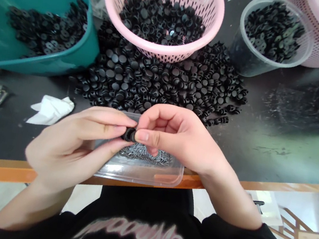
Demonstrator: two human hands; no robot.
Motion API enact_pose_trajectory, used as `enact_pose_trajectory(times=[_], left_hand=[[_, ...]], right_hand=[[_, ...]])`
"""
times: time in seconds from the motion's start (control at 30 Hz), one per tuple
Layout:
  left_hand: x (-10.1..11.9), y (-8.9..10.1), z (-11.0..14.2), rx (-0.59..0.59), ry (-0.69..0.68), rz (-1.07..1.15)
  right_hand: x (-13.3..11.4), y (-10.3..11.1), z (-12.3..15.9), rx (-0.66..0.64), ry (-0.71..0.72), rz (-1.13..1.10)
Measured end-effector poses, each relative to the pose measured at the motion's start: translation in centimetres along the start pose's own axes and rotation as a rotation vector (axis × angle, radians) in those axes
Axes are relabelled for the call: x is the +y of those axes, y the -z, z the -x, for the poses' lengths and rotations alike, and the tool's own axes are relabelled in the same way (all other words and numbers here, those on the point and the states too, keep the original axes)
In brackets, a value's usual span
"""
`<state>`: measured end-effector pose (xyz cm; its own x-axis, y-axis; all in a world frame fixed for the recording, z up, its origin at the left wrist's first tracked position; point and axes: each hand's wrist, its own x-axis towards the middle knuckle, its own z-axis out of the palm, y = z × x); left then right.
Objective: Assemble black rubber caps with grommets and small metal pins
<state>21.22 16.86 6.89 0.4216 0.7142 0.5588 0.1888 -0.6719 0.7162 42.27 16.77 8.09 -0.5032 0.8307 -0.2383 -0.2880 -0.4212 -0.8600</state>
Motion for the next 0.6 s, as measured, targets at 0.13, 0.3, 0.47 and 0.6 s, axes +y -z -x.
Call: enact_pose_trajectory(times=[0.13, 0.3, 0.47, 0.6], left_hand=[[0.08, 0.01, 0.07, -0.015, 0.014, -0.008], [0.05, -0.04, 0.18, -0.026, 0.032, -0.016], [0.0, -0.24, 0.33, -0.024, 0.04, -0.087], [0.08, -0.16, 0.3, 0.005, 0.018, -0.054]], right_hand=[[-0.14, 0.0, -0.01, 0.034, 0.003, 0.077], [-0.45, -0.11, 0.05, 0.064, 0.01, 0.135], [-0.36, -0.51, -0.15, 0.124, 0.019, 0.128], [-0.14, -0.45, -0.42, 0.089, -0.009, 0.078]])
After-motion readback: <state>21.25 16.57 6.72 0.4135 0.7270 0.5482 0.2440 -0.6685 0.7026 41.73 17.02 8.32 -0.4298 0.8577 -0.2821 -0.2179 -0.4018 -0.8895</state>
